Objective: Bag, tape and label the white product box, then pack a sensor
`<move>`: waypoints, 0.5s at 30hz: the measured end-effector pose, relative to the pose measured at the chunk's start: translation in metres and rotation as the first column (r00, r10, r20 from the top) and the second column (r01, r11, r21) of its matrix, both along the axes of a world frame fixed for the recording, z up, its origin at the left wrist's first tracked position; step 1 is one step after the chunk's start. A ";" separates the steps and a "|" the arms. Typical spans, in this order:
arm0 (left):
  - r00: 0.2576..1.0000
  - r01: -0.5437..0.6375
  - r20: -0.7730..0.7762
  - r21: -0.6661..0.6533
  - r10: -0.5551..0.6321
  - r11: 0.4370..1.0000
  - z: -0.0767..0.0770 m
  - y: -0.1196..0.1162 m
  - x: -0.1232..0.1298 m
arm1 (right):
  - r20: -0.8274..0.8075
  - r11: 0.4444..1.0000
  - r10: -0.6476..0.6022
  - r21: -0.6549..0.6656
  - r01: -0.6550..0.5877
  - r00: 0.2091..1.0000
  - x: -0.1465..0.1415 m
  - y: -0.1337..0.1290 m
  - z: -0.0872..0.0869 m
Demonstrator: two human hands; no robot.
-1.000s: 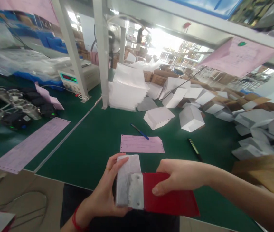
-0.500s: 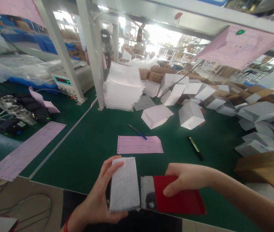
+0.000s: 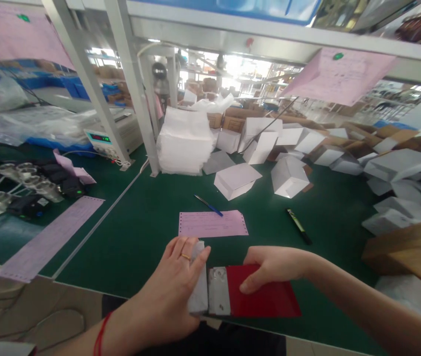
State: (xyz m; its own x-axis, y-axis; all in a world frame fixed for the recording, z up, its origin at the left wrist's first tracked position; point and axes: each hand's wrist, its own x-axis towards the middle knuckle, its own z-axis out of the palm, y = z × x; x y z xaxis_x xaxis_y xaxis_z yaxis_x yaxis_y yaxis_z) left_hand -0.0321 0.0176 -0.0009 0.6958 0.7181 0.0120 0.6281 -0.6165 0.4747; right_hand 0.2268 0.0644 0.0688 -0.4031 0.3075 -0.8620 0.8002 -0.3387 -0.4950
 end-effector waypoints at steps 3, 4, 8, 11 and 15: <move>0.973 -0.051 0.219 -0.069 0.065 0.996 -0.013 0.001 0.010 | -0.016 0.999 -0.026 0.032 0.026 1.000 0.011 -0.003 0.015; 0.944 -0.055 0.320 -0.095 0.083 0.994 -0.020 0.001 0.012 | -0.021 0.999 -0.035 0.036 0.036 0.999 0.012 -0.004 0.021; 0.833 -0.060 0.535 -0.163 0.139 0.985 -0.051 -0.005 0.014 | 0.058 0.998 -0.056 0.044 0.053 0.997 -0.002 -0.009 0.038; 0.843 -0.067 0.511 -0.212 0.169 0.975 -0.069 -0.010 0.003 | 0.095 0.998 -0.006 0.066 0.000 0.995 -0.025 -0.007 0.038; 0.845 -0.052 0.511 -0.221 0.161 0.974 -0.082 -0.012 -0.017 | 0.178 0.980 0.144 0.113 -0.165 0.974 -0.040 0.001 0.038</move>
State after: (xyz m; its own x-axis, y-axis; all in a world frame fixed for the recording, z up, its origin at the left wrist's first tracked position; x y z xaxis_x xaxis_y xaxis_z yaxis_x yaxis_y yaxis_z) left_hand -0.0490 0.0051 -0.0826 0.5441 0.8132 0.2066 0.3093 -0.4233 0.8516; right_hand 0.1866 0.0658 0.1066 -0.3073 0.3634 -0.8795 0.9130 -0.1479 -0.3801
